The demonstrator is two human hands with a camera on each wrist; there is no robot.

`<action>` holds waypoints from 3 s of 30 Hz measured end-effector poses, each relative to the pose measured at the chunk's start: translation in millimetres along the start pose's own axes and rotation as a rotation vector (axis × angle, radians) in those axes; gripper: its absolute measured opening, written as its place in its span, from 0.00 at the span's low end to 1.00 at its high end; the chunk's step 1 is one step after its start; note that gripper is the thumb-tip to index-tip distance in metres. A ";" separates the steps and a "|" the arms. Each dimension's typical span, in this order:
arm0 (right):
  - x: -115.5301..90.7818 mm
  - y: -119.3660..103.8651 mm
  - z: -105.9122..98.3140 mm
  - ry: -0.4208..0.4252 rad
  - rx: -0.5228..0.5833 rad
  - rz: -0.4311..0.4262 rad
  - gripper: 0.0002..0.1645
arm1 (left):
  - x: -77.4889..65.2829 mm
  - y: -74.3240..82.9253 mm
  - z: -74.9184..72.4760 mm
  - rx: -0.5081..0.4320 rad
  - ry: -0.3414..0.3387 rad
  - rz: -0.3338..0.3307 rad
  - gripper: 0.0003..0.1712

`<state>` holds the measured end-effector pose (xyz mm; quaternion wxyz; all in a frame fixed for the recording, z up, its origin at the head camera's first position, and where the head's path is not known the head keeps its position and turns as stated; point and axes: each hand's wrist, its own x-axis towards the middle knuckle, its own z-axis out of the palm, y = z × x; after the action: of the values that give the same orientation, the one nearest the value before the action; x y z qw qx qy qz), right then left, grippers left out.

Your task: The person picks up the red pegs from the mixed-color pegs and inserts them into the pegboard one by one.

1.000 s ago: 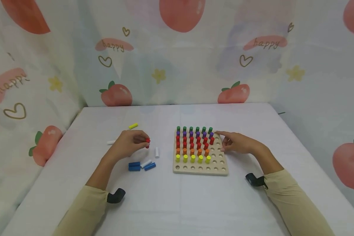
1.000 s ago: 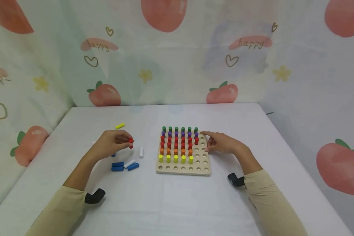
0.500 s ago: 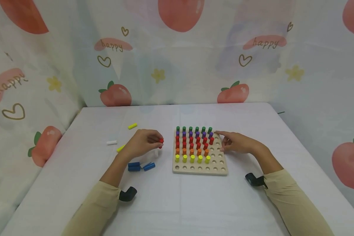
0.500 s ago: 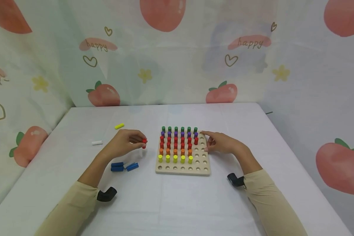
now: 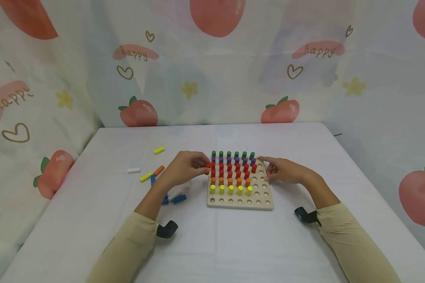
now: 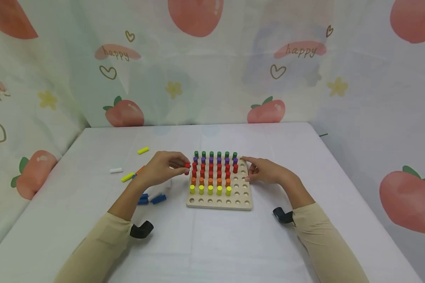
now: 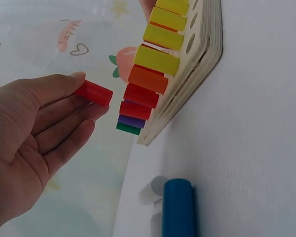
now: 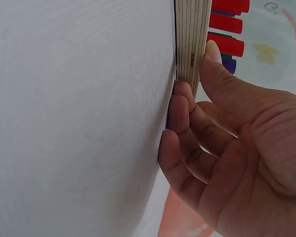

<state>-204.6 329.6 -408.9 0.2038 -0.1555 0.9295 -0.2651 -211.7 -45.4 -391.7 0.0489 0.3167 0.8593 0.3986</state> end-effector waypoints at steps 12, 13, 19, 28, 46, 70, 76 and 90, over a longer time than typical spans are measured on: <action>-1.0 0.8 -0.1 -0.001 0.005 -0.004 0.48 | 15.5 8.4 15.6 -0.046 0.005 -0.014 0.10; -1.1 1.0 0.0 -0.001 0.005 -0.003 0.48 | 16.6 9.1 16.7 -0.045 0.003 -0.014 0.11; -2.3 1.7 0.0 0.004 0.006 -0.012 0.47 | 24.0 14.5 23.6 -0.050 -0.010 0.002 0.11; -2.4 0.7 0.3 0.006 0.001 -0.008 0.47 | 32.9 19.7 34.7 -0.062 -0.036 0.003 0.11; -0.7 1.7 0.1 0.002 0.022 0.001 0.48 | 48.7 35.1 54.7 -0.118 -0.053 0.024 0.10; -2.5 2.5 -2.3 -0.001 0.025 -0.044 0.47 | 70.2 54.8 84.1 -0.187 -0.117 0.067 0.09; -3.2 1.8 -2.1 0.003 0.018 -0.041 0.47 | 72.7 57.4 91.5 -0.183 -0.130 0.071 0.10; -2.6 0.1 -1.5 0.005 0.000 -0.025 0.47 | 74.7 57.0 105.5 -0.161 -0.104 0.019 0.11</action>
<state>-203.1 331.3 -407.1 0.1984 -0.1665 0.9280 -0.2677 -206.7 94.7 -409.8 0.1153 0.3400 0.8178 0.4499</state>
